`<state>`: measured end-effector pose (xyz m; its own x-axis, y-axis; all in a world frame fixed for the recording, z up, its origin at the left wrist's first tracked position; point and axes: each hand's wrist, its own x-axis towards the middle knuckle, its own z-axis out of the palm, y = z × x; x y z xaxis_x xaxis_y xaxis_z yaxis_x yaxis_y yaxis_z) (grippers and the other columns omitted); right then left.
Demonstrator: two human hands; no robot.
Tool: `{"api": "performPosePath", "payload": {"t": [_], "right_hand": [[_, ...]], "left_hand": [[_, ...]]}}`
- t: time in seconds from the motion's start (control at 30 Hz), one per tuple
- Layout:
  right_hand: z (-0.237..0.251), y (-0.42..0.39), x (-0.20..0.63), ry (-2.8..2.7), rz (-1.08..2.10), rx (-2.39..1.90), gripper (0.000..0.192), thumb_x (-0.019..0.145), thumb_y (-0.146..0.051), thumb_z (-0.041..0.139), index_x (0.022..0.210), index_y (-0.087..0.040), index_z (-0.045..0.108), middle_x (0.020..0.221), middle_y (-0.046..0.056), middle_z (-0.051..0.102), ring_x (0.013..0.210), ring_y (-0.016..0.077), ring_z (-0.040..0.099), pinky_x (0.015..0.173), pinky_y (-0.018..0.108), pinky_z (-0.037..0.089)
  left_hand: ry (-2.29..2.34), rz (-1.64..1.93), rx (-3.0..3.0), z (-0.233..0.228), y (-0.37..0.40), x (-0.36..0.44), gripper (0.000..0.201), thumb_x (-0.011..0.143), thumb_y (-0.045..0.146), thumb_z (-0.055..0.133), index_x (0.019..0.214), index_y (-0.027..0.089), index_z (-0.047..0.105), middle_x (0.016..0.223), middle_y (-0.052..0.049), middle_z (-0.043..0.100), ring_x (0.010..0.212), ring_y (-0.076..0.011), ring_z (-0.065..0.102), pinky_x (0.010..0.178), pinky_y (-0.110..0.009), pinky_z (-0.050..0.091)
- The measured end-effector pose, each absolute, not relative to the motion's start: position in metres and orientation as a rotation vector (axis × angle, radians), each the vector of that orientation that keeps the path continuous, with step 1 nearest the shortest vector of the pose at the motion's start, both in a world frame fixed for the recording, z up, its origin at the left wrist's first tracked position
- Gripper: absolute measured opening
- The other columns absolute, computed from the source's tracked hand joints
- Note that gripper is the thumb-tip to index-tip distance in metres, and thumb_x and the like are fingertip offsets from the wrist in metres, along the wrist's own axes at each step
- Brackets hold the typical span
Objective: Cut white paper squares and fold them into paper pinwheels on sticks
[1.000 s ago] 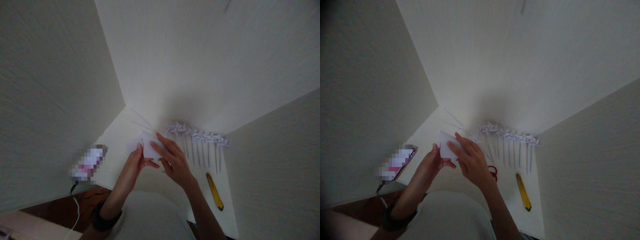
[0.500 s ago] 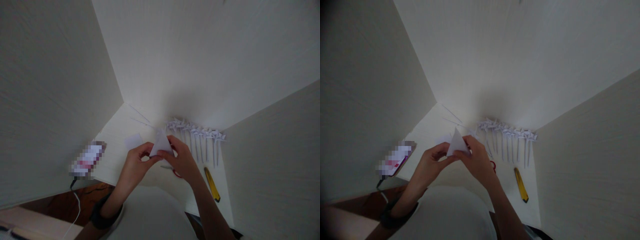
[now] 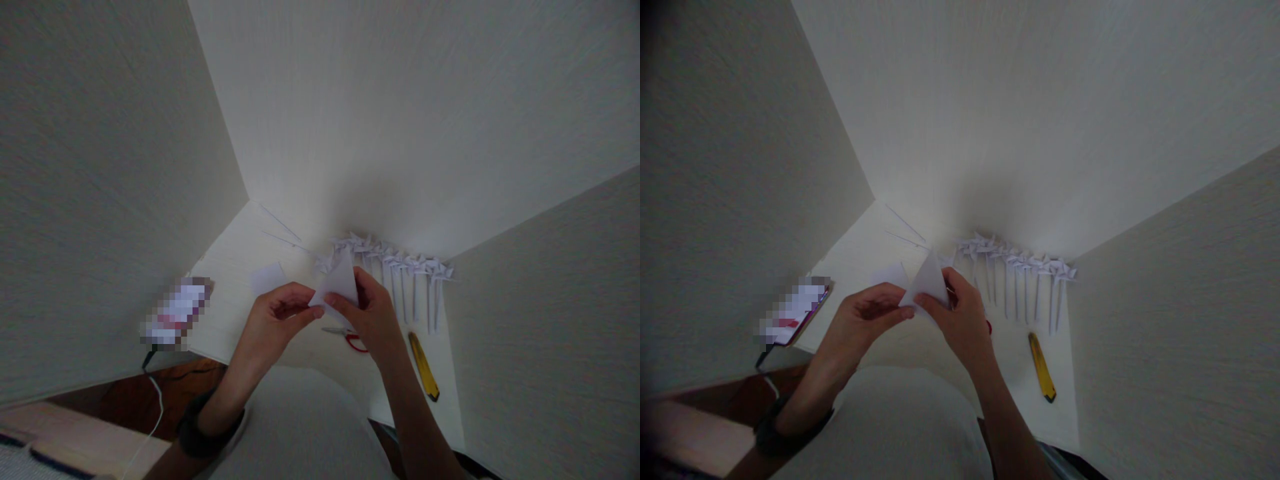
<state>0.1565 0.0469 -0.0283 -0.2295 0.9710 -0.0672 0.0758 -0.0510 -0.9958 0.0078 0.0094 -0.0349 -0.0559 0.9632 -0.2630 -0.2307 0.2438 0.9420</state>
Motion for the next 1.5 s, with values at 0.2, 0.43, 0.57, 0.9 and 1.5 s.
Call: {"api": "performPosePath", "payload": {"t": [0.2,0.43,0.57,0.9,1.5], "right_hand": [[-0.030,0.044,0.158,-1.368,1.484,-1.136,0.020,0.066,-0.025,0.074,0.082,-0.020,0.063,0.074,-0.003,0.062,0.067,0.0131,0.057,0.061,0.023,0.046],[-0.025,0.043,0.166,-1.469,1.248,-1.279,0.012,0.066,-0.020,0.072,0.057,-0.018,0.064,0.054,-0.004,0.055,0.052,0.0096,0.048,0.049,0.020,0.037],[-0.019,0.043,0.168,-1.598,1.186,-1.226,0.012,0.075,-0.024,0.065,0.064,-0.018,0.066,0.055,-0.003,0.057,0.051,0.0103,0.051,0.049,0.021,0.039],[-0.014,0.045,0.173,-1.557,1.164,-1.164,0.012,0.082,-0.023,0.058,0.074,-0.020,0.067,0.072,0.001,0.068,0.069,0.0145,0.063,0.065,0.024,0.049],[-0.050,0.009,0.175,-1.545,1.297,-1.458,0.025,0.081,-0.029,0.055,0.059,-0.019,0.054,0.051,-0.004,0.046,0.050,0.0110,0.048,0.046,0.020,0.035]], "left_hand": [[1.306,1.246,0.906,-0.033,0.007,0.004,0.010,0.067,0.013,0.073,0.059,0.018,0.069,0.052,0.005,0.064,0.052,-0.0067,0.057,0.053,-0.014,0.045],[1.420,1.271,1.016,-0.038,-0.001,0.003,0.011,0.069,0.015,0.072,0.059,0.018,0.069,0.049,0.005,0.061,0.047,-0.0071,0.053,0.048,-0.015,0.041],[1.437,1.227,1.049,-0.037,-0.002,0.004,0.013,0.068,0.015,0.071,0.056,0.017,0.066,0.048,0.005,0.059,0.048,-0.0081,0.054,0.049,-0.017,0.042],[1.406,1.122,1.049,-0.038,-0.006,0.003,0.013,0.067,0.021,0.072,0.055,0.017,0.067,0.050,0.003,0.059,0.048,-0.0097,0.054,0.049,-0.019,0.042],[1.477,1.150,1.052,-0.054,-0.007,0.002,0.013,0.072,0.023,0.070,0.061,0.017,0.066,0.052,0.003,0.059,0.051,-0.0106,0.054,0.053,-0.020,0.044]]}}
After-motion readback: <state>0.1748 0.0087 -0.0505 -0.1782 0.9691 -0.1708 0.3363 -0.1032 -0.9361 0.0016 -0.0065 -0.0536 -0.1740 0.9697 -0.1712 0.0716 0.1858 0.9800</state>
